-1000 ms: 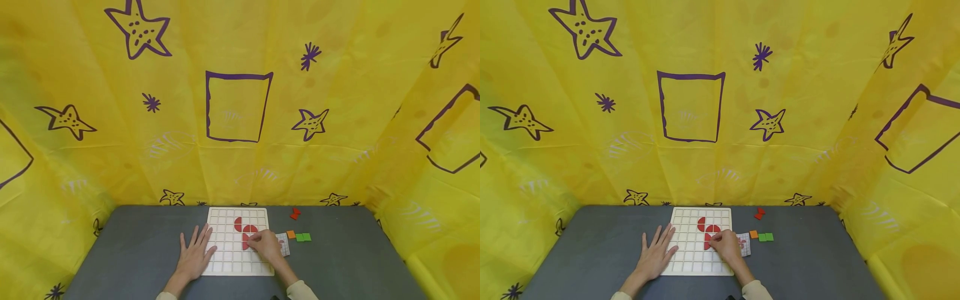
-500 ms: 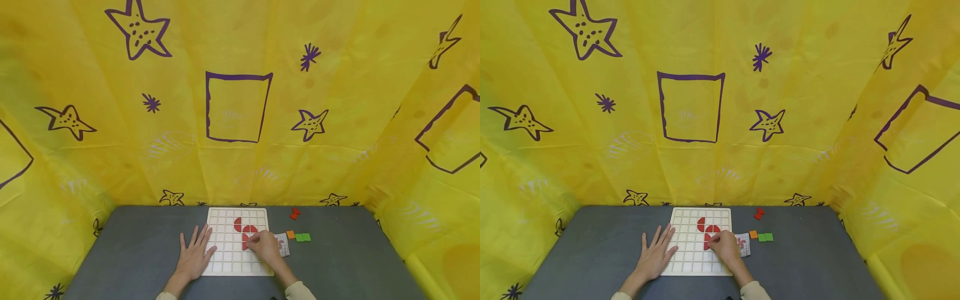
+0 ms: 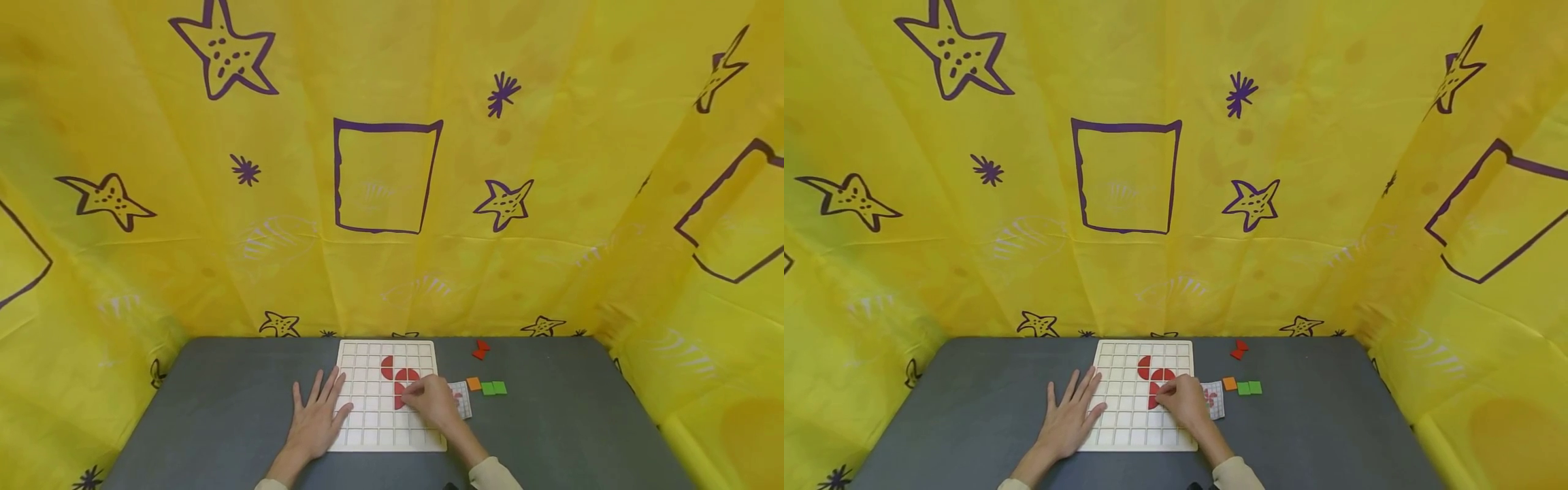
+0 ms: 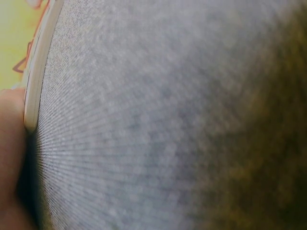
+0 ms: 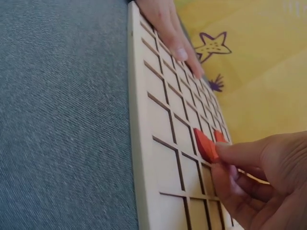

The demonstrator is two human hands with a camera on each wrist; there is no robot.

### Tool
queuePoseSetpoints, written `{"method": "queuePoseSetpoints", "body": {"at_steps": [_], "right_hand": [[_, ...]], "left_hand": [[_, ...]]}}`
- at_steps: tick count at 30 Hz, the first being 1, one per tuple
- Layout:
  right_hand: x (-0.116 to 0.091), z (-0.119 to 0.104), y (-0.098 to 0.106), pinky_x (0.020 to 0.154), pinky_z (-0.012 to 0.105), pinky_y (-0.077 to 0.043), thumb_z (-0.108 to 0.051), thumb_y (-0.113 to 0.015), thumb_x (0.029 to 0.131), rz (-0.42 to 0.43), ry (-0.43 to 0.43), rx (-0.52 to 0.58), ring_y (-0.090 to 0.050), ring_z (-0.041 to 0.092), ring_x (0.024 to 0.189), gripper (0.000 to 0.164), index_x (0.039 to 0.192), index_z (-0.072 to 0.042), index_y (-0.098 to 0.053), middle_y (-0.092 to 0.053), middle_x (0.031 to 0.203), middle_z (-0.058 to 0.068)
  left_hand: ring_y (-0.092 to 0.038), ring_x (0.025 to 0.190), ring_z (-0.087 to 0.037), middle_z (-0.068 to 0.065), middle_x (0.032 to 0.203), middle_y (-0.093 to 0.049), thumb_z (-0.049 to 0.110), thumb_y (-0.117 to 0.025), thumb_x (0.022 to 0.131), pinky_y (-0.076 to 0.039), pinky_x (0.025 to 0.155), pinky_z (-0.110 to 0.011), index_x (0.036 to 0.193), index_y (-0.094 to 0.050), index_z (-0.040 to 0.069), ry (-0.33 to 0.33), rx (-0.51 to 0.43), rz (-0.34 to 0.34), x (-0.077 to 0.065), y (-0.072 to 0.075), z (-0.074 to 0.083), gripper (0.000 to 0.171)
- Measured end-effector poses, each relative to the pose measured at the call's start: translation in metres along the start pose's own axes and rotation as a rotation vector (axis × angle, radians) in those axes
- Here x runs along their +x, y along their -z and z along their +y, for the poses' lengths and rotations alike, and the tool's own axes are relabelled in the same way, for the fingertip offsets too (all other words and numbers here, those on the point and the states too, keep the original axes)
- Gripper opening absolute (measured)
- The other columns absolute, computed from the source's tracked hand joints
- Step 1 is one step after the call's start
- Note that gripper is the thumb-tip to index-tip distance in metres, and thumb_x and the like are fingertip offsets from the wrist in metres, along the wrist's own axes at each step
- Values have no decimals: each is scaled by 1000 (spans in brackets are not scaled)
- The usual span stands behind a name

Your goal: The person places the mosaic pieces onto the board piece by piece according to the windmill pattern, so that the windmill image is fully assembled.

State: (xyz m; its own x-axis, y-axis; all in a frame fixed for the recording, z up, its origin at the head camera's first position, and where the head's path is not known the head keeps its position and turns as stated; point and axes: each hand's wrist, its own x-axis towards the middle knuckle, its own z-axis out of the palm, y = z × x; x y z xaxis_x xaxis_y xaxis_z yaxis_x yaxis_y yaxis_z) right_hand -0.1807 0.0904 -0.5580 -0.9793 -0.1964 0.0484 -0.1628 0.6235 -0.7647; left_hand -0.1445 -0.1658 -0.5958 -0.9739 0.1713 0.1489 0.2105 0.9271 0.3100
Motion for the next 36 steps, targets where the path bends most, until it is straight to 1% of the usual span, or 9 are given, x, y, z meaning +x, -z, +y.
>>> {"method": "queuePoseSetpoints", "body": {"at_steps": [7,13,14,18,24,26,30,34,36], "right_hand": [[7,4,16,60,25,-51,-11,-80,80,67,24,-13,-61,9,67,4,79,-8,-78,-71,74,-2],[13,9,37,63,27,-53,-8,-77,83,112,1,20,-62,13,71,5,86,-4,-78,-72,80,1],[14,11,40,64,27,-53,-7,-77,84,120,-7,31,-62,13,72,6,89,-4,-78,-72,81,2],[17,21,49,66,29,-54,-3,-74,85,157,16,43,-64,16,73,10,94,-1,-76,-71,82,3],[20,39,60,67,29,-55,1,-76,82,212,67,16,-66,17,74,11,92,-2,-77,-73,82,3],[22,44,64,68,30,-55,2,-76,81,225,68,10,-67,19,74,11,91,-2,-76,-73,83,4],[24,49,76,71,36,-57,4,-76,80,231,51,-10,-68,23,77,14,93,-2,-75,-73,85,8],[27,53,89,75,42,-56,5,-77,78,199,14,-53,-69,26,82,20,97,-1,-74,-73,89,9],[29,56,96,76,44,-56,6,-77,77,183,12,-84,-68,28,84,22,98,-2,-74,-73,91,10]], "left_hand": [[-22,146,-38,-4,160,-29,51,-43,101,0,108,-73,152,-38,15,-5,5,11,0,-1,-1,62],[-21,147,-37,-3,160,-28,52,-42,101,1,108,-73,152,-37,16,-3,5,2,0,-1,-2,63],[-21,147,-37,-3,160,-28,52,-41,101,1,108,-73,152,-37,16,-2,4,-1,0,-1,-2,63],[-20,147,-37,-2,161,-26,53,-39,101,1,108,-73,153,-36,17,4,11,-9,-1,-2,-3,63],[-21,146,-37,-2,161,-27,53,-40,101,0,108,-73,153,-37,16,-3,8,4,-2,-2,-3,63],[-22,146,-38,-3,160,-28,52,-41,101,0,108,-73,152,-37,16,-5,1,8,-2,-1,-3,63],[-22,146,-38,-3,160,-28,51,-42,101,0,108,-73,152,-38,16,-7,3,9,-1,-1,-2,62],[-23,146,-38,-3,160,-29,51,-43,101,-1,108,-73,152,-38,16,-12,2,15,-1,-1,-1,62],[-23,146,-38,-3,160,-29,51,-43,101,-1,108,-73,152,-38,16,-11,0,16,-1,-1,-2,62]]}}
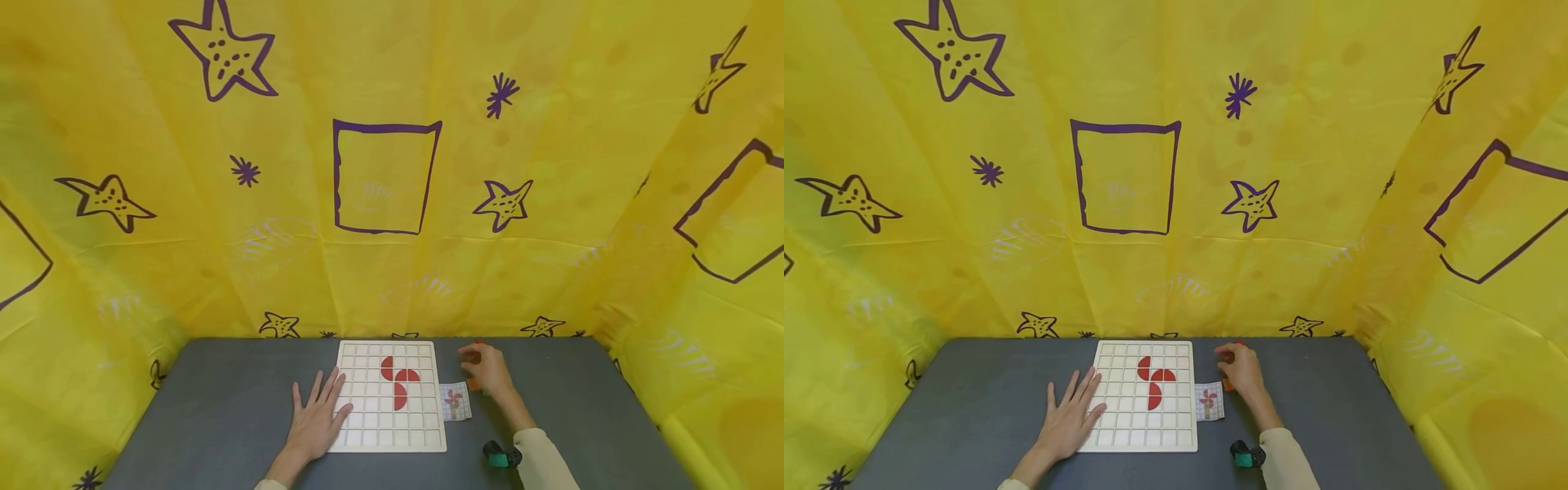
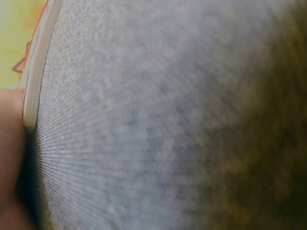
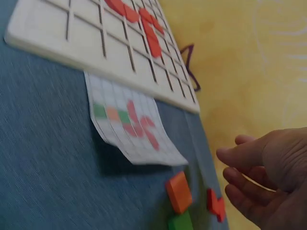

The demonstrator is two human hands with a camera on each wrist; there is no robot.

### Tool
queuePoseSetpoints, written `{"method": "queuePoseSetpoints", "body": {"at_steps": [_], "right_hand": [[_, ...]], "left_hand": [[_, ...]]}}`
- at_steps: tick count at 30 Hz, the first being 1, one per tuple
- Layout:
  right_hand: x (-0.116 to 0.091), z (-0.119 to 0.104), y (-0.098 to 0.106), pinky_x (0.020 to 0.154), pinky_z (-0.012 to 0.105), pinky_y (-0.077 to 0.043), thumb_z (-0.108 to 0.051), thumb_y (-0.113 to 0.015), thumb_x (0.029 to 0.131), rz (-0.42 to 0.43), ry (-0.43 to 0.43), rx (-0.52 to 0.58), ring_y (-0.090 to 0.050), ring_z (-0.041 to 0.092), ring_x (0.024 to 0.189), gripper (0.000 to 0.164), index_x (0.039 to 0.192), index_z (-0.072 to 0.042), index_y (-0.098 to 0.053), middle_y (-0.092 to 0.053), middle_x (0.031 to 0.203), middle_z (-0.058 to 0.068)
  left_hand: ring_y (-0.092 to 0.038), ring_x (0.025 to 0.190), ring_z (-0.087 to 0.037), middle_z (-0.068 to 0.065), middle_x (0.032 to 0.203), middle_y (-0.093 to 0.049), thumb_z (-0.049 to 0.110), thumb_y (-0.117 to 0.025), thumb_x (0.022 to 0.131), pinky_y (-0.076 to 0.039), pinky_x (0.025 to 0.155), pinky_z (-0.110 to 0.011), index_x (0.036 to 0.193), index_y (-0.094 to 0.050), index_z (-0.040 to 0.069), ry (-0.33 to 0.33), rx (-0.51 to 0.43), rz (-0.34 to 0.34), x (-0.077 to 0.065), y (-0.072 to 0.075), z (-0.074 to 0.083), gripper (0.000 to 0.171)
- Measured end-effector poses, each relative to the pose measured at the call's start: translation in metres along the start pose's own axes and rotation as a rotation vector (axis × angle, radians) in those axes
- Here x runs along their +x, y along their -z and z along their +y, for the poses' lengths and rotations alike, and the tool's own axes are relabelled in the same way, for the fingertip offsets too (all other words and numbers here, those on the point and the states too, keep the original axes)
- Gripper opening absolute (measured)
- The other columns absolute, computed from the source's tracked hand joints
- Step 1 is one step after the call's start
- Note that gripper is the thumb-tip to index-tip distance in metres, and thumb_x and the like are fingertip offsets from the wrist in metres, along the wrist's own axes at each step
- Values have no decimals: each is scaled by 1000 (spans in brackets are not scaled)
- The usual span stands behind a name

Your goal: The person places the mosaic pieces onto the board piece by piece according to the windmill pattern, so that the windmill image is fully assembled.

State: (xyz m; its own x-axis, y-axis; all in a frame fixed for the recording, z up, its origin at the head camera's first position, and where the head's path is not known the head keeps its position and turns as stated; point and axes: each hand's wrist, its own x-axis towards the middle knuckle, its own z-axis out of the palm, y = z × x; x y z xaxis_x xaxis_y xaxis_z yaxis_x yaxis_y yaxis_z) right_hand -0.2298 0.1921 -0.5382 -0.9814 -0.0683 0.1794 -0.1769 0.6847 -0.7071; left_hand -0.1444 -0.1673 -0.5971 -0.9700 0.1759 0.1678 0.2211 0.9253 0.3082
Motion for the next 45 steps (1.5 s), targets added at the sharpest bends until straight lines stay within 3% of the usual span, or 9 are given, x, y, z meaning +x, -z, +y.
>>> {"method": "queuePoseSetpoints", "body": {"at_steps": [8,22,32,45], "right_hand": [[12,22,9,77,48,-54,4,-80,75,-2,-19,-107,-66,33,88,24,98,-2,-75,-72,94,14],[13,39,10,81,53,-53,11,-74,77,-45,8,-219,-64,41,97,26,101,1,-74,-69,104,22],[11,38,11,73,48,-54,5,-77,77,-41,2,-183,-66,31,81,22,99,2,-74,-71,93,16],[10,38,16,64,39,-55,2,-80,76,-100,-27,-167,-66,22,74,23,98,4,-74,-72,84,10]], "left_hand": [[-22,146,-38,-3,160,-29,50,-44,101,0,108,-73,152,-38,16,4,-11,9,-1,-2,-1,62],[-24,145,-38,-4,158,-32,50,-45,100,0,108,-73,151,-40,16,-18,-18,28,-1,-5,0,61],[-27,144,-38,-4,158,-33,50,-46,100,-2,107,-73,150,-40,16,-28,1,59,-1,-7,-3,62],[-21,147,-36,-2,161,-27,52,-41,101,0,108,-73,153,-36,17,9,17,-23,1,0,0,63]]}}
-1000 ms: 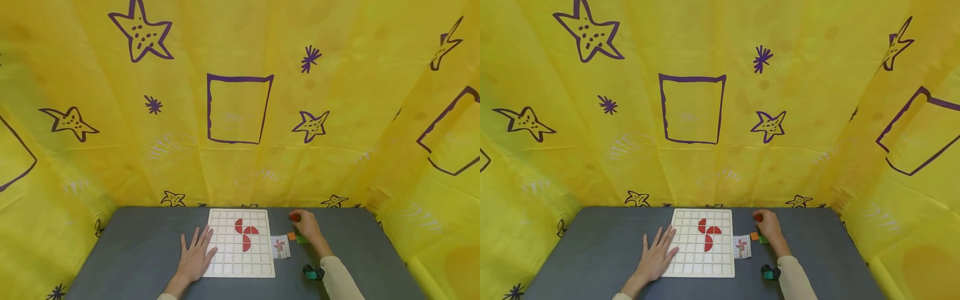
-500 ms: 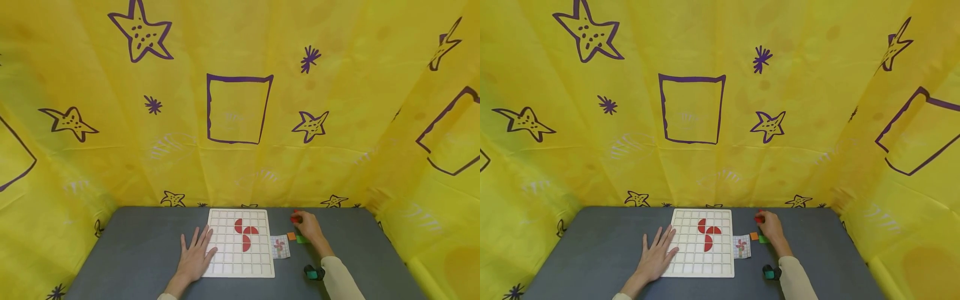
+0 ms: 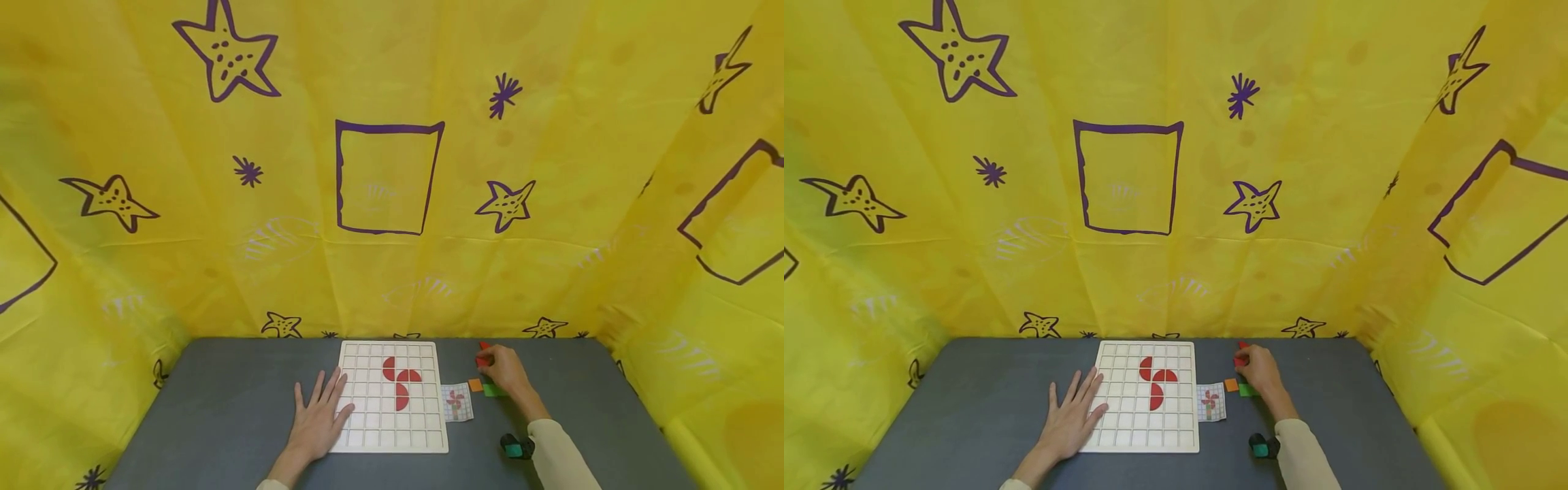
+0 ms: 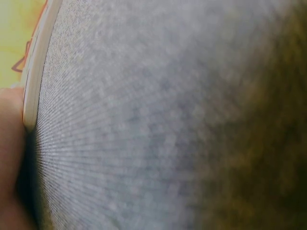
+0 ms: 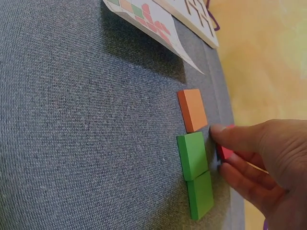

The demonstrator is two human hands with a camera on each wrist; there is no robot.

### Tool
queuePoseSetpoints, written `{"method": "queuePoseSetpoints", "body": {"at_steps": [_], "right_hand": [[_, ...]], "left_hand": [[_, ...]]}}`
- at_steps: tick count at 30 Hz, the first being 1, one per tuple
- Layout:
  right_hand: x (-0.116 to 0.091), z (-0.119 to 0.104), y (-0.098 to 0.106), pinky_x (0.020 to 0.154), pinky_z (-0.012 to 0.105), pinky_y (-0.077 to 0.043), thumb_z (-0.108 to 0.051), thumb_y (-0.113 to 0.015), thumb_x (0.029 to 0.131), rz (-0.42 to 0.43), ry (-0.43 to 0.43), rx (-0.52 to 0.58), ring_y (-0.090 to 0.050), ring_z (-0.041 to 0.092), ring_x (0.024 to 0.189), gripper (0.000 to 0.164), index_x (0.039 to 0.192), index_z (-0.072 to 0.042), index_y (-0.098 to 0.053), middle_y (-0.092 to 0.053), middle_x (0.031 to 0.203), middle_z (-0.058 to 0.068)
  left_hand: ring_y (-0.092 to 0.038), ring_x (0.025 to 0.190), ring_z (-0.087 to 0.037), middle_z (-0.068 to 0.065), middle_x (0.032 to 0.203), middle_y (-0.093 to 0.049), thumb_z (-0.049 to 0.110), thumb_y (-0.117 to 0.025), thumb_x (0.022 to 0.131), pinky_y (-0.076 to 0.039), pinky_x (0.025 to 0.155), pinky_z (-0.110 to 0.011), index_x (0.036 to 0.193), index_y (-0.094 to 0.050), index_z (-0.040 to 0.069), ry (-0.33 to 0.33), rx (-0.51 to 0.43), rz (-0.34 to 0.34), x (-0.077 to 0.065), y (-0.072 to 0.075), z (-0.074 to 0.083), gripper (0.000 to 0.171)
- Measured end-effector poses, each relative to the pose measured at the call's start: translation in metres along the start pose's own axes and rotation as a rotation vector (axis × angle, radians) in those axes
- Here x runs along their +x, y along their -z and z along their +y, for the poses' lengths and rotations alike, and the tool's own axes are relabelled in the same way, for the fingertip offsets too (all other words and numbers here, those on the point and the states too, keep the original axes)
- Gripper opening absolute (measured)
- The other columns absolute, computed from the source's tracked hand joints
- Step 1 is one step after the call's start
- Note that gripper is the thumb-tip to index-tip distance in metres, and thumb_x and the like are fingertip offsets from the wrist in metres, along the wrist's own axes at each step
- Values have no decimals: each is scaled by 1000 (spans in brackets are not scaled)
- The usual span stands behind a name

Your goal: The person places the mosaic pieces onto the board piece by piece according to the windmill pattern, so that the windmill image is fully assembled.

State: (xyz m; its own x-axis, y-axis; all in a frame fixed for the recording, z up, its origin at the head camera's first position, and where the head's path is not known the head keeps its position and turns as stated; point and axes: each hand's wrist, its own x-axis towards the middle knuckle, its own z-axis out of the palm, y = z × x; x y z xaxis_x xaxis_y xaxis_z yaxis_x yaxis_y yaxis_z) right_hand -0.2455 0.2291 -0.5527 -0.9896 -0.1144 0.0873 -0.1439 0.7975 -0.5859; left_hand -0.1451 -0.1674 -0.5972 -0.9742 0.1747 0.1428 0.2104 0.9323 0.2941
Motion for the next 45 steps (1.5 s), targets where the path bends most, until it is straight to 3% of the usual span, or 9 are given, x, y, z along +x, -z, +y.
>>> {"method": "queuePoseSetpoints", "body": {"at_steps": [10,22,35,45], "right_hand": [[-1,2,2,64,36,-56,4,-78,77,19,36,39,-65,18,71,14,91,1,-75,-70,78,6],[-7,0,4,67,36,-57,-2,-76,83,39,-33,135,-67,21,76,12,95,-2,-76,-72,86,8],[-8,-20,5,63,25,-55,-3,-77,83,73,-21,239,-67,17,74,13,95,-1,-76,-73,88,9],[-8,-34,-3,64,25,-56,-5,-78,82,71,-21,282,-69,15,73,7,89,-6,-77,-73,85,4]], "left_hand": [[-22,146,-37,-3,160,-29,51,-43,101,0,108,-73,152,-38,16,3,-16,8,-1,2,0,62],[-22,146,-38,-4,160,-29,51,-44,100,0,108,-74,152,-38,16,0,-17,12,-1,1,2,63],[-22,146,-38,-4,160,-29,51,-44,100,0,108,-73,152,-38,16,-2,-17,17,0,-1,0,63],[-23,146,-37,-3,159,-30,51,-44,100,-1,108,-73,151,-39,16,0,-8,19,0,0,1,62]]}}
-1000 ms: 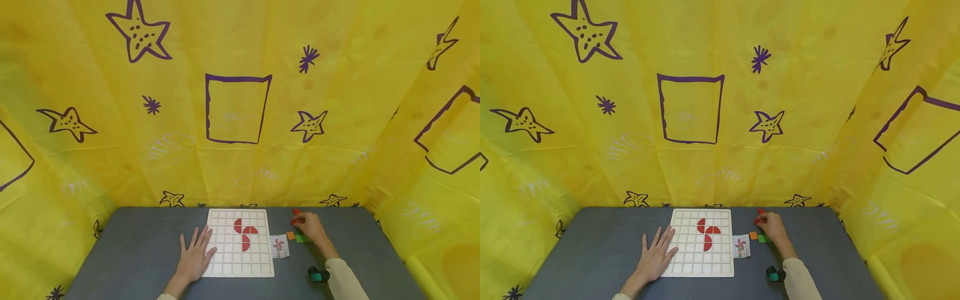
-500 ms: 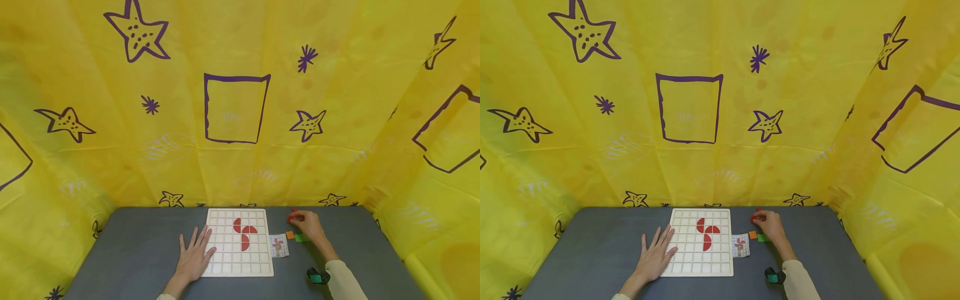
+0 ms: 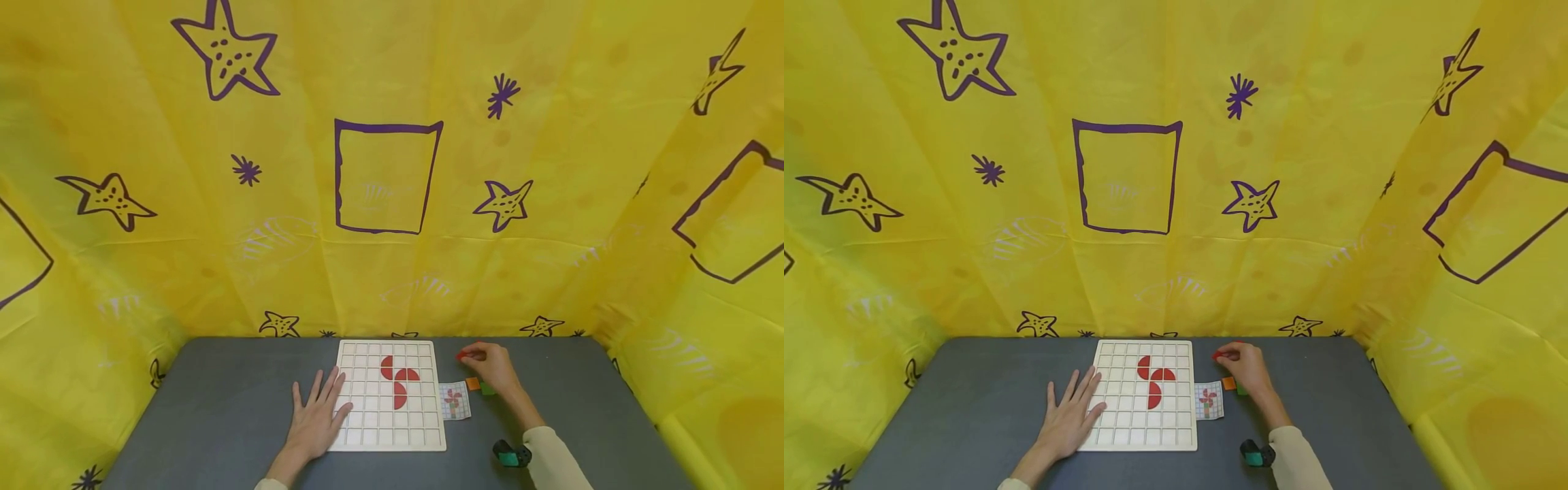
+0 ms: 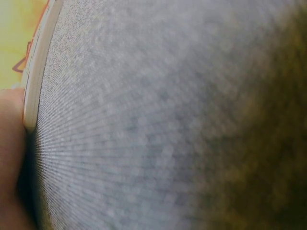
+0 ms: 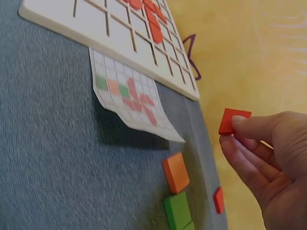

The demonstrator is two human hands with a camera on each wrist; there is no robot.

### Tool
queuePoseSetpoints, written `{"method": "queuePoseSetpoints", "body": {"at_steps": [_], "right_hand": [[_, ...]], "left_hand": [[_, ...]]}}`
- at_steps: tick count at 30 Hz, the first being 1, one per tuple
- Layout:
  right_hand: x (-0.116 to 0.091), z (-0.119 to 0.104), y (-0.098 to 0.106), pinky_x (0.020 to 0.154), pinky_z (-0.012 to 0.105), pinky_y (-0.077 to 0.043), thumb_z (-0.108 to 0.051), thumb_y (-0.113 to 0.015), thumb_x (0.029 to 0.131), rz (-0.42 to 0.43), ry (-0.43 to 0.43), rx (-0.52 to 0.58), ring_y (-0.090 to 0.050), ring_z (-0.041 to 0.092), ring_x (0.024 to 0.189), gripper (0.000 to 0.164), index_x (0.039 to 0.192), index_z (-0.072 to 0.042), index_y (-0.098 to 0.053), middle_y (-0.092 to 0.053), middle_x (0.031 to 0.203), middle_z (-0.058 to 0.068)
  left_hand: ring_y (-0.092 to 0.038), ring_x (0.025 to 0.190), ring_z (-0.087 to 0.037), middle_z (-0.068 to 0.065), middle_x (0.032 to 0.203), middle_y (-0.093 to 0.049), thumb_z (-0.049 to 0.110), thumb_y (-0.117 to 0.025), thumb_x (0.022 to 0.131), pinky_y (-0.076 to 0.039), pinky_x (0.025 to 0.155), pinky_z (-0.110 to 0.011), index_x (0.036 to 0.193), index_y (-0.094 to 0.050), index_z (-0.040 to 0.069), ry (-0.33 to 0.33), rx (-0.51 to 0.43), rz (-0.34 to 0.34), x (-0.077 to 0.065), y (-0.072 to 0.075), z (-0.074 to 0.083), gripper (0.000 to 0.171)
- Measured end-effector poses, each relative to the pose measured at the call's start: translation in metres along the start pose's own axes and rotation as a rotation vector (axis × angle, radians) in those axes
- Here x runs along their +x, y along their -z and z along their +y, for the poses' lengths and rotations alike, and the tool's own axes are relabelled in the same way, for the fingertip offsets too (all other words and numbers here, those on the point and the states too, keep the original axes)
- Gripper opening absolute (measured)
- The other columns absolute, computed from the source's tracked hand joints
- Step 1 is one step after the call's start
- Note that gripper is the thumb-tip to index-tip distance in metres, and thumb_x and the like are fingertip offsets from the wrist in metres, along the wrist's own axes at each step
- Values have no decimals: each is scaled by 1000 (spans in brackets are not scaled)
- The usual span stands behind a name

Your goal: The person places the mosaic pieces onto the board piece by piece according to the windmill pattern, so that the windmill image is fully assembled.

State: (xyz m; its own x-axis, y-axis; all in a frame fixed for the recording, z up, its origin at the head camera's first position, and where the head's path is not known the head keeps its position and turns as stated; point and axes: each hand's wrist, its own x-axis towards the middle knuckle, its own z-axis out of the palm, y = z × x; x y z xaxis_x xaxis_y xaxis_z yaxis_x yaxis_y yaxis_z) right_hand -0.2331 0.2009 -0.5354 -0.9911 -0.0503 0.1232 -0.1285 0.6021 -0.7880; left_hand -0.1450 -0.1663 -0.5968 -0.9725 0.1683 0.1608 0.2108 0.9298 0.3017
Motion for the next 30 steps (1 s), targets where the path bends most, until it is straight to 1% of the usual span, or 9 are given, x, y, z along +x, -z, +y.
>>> {"method": "queuePoseSetpoints", "body": {"at_steps": [6,13,16,18,23,27,30], "right_hand": [[-3,-9,-10,64,25,-55,-6,-79,81,-8,-6,28,-68,15,72,8,89,-6,-76,-73,84,3],[-7,-18,-20,67,27,-56,-6,-79,81,-3,48,53,-68,15,72,12,92,-7,-76,-73,83,2],[-9,-19,-25,67,25,-56,-6,-78,81,0,49,72,-67,15,72,13,94,-7,-76,-71,82,0],[-11,-20,-28,67,26,-56,-5,-78,82,2,56,95,-67,16,73,15,97,-5,-76,-70,82,1],[-16,-21,-41,66,24,-56,-6,-78,82,-1,43,135,-67,15,74,20,102,-3,-75,-71,83,1],[-19,-23,-53,65,23,-55,-8,-79,82,0,14,161,-67,15,73,18,99,-3,-75,-71,82,1],[-20,-27,-60,66,25,-56,-8,-78,82,-3,14,193,-69,18,75,16,97,-2,-75,-71,83,5]], "left_hand": [[-22,146,-37,-3,160,-30,50,-45,100,-1,108,-73,151,-39,16,1,-1,3,-1,0,0,62],[-21,147,-37,-3,160,-28,51,-42,101,1,108,-73,152,-38,16,2,1,-6,-1,0,-1,62],[-21,147,-37,-3,160,-28,52,-42,101,0,108,-73,152,-38,16,-1,-1,-6,-1,0,0,62],[-21,146,-37,-3,160,-28,52,-41,101,0,108,-73,152,-38,16,-2,-4,-5,0,0,0,62],[-20,147,-37,-3,161,-27,52,-41,101,1,109,-72,152,-37,16,6,-2,-14,-1,0,-1,63],[-20,147,-37,-3,161,-27,52,-41,101,1,108,-73,152,-37,16,2,-11,-14,-1,0,0,63],[-20,147,-37,-3,161,-27,52,-41,101,1,108,-73,152,-37,16,3,-7,-11,0,-1,-1,63]]}}
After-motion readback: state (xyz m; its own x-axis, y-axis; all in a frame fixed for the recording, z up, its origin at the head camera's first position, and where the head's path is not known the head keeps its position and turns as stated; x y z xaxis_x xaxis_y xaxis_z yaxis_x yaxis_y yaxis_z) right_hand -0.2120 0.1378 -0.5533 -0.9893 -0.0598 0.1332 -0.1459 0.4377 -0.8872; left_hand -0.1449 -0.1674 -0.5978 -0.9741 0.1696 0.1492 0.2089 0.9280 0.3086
